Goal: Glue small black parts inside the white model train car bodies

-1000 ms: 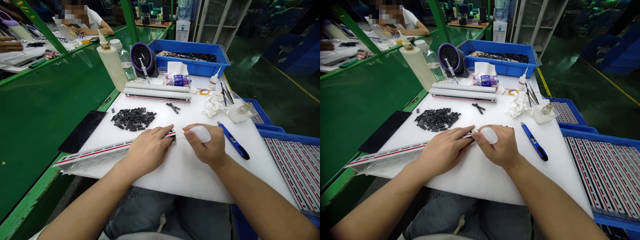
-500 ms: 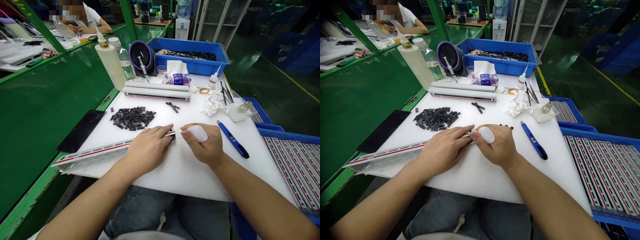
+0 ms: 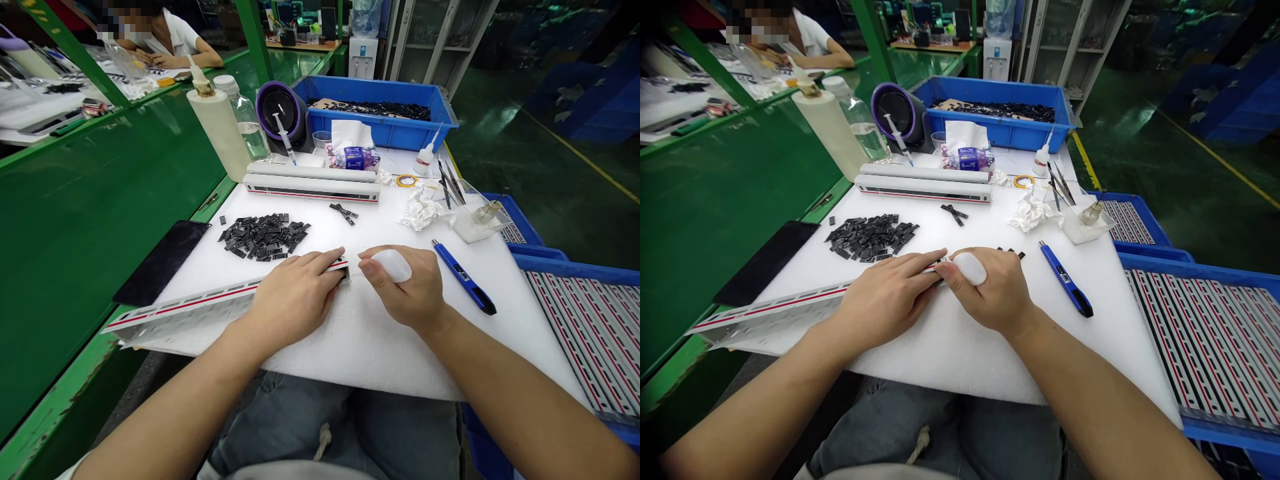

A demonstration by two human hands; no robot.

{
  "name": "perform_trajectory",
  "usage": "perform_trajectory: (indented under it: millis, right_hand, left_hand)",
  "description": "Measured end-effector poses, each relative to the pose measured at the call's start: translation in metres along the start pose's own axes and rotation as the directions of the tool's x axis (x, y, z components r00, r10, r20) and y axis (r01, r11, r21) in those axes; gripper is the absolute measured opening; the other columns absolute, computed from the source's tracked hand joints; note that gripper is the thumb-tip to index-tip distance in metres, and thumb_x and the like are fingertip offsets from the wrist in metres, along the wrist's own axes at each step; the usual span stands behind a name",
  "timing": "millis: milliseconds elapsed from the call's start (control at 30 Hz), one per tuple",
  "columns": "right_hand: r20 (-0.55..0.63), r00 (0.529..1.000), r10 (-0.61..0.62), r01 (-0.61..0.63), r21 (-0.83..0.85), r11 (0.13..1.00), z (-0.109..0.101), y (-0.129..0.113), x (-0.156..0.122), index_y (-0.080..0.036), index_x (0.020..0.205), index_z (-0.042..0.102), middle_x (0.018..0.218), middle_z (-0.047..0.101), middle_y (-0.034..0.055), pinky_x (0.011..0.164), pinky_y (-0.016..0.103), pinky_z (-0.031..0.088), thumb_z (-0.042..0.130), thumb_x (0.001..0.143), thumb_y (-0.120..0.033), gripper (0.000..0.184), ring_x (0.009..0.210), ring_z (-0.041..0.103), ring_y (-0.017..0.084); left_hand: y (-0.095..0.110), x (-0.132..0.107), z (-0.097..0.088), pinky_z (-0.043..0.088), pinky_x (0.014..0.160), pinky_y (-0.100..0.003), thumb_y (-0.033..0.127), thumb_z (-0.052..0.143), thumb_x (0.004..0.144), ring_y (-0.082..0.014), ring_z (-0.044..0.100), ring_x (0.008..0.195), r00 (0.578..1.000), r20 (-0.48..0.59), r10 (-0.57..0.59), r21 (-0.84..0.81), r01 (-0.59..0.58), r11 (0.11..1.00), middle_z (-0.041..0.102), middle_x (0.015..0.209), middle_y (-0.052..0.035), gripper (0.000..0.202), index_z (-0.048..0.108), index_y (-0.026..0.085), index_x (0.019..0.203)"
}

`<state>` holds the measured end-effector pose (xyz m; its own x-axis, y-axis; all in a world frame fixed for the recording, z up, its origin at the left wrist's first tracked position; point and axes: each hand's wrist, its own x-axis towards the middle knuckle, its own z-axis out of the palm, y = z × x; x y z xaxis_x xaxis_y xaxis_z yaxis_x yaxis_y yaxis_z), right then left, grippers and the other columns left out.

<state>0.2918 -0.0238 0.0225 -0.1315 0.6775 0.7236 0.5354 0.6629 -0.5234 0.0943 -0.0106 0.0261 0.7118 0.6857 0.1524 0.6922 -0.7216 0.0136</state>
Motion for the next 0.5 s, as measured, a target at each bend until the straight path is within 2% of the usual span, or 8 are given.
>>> perform_trajectory:
  millis: [500]
  right_hand:
    - [-0.012, 1.000, 0.001, -0.001, 0.002, 1.000, -0.0016, 0.0012, 0.0002, -0.018, 0.080, 0.070, 0.075, 0.075, 0.0040, 0.062, 0.028, 0.055, 0.059, 0.093, -0.027, 0.020, 0.070, 0.072, 0.018]
  left_hand:
    - [-0.0002, 0.0000, -0.0012, 0.054, 0.091, -0.048, 0.027, 0.043, 0.097, -0.0279, 0.061, 0.116, 1.000, 0.008, 0.001, 0.007, -0.001, 1.000, 0.054, 0.145, -0.0035, 0.033, 0.065, 0.022, 0.122]
